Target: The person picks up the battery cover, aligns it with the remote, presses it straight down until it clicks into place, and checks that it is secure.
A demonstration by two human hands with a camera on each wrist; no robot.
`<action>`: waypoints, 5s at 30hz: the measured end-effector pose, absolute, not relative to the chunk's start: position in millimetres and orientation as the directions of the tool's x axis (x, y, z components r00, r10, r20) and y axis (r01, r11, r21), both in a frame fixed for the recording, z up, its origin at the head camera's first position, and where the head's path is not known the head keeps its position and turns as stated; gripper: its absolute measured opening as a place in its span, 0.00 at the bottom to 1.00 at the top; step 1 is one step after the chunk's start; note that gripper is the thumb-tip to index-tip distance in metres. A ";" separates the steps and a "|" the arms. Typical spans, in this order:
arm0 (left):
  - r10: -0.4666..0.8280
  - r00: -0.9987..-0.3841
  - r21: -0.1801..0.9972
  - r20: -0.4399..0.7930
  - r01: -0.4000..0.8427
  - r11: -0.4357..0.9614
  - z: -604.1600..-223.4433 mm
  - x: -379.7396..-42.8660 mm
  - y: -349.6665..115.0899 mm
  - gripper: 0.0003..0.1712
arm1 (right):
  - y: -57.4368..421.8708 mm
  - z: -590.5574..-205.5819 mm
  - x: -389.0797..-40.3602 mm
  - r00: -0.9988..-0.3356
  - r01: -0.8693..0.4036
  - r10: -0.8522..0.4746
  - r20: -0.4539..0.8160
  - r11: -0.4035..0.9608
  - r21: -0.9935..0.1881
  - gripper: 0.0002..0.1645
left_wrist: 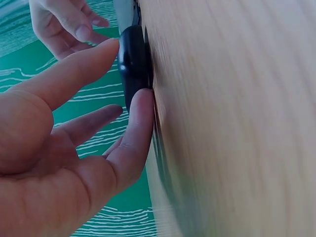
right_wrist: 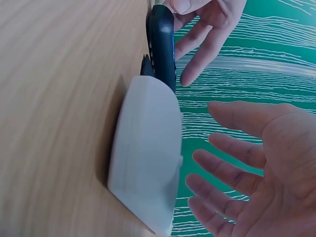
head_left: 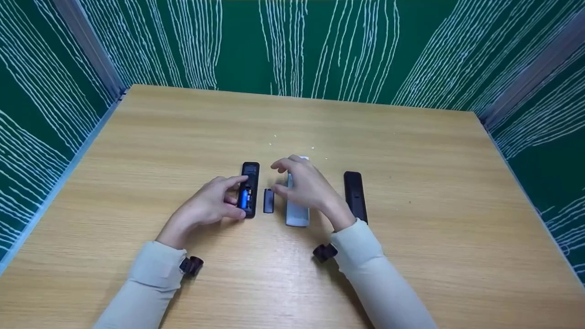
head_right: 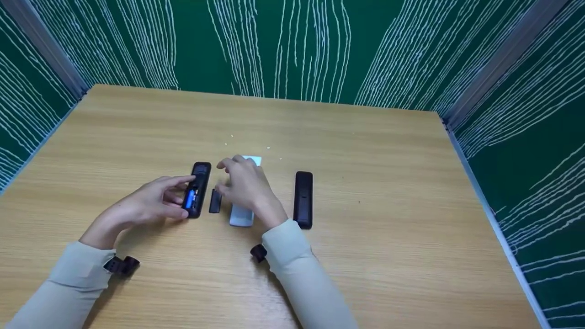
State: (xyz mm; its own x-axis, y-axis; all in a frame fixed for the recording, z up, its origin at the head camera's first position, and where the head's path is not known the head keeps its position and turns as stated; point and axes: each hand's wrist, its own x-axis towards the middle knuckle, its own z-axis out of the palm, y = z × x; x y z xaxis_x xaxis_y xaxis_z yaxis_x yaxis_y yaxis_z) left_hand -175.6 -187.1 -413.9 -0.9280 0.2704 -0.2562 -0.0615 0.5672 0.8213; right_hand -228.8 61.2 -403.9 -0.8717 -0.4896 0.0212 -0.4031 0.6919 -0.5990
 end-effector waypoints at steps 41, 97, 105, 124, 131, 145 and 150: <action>0.234 -0.932 0.797 -0.277 -0.086 0.598 -410.1 -177.8 -182.0 0.54 | 59.9 -409.9 -230.2 -0.842 -0.476 -0.537 0.050 0.695 -0.539 0.27; 0.233 -0.927 0.781 -0.295 -0.093 0.618 -409.0 -179.9 -180.3 0.55 | 38.4 -417.7 -217.4 -0.852 -0.503 -0.522 0.029 0.802 -0.322 0.15; 0.229 -0.925 0.786 -0.303 -0.106 0.609 -408.3 -180.2 -180.1 0.55 | 39.0 -418.2 -220.3 -0.856 -0.485 -0.516 0.028 0.784 -0.386 0.13; 0.229 -0.923 0.784 -0.310 -0.112 0.611 -407.6 -180.2 -180.6 0.56 | 46.3 -412.2 -228.5 -0.860 -0.413 -0.511 0.005 0.690 -0.594 0.05; 0.231 -0.929 0.773 -0.288 -0.083 0.629 -408.5 -179.9 -181.5 0.54 | 47.8 -412.1 -229.5 -0.857 -0.431 -0.514 0.043 0.666 -0.609 0.03; 0.235 -0.927 0.777 -0.294 -0.088 0.623 -408.4 -181.2 -180.7 0.55 | 48.2 -410.6 -230.2 -0.873 -0.383 -0.486 0.044 0.627 -0.678 0.03; 0.231 -0.924 0.778 -0.305 -0.102 0.620 -408.4 -181.0 -181.3 0.56 | 47.8 -409.5 -230.4 -0.878 -0.359 -0.477 0.032 0.613 -0.704 0.03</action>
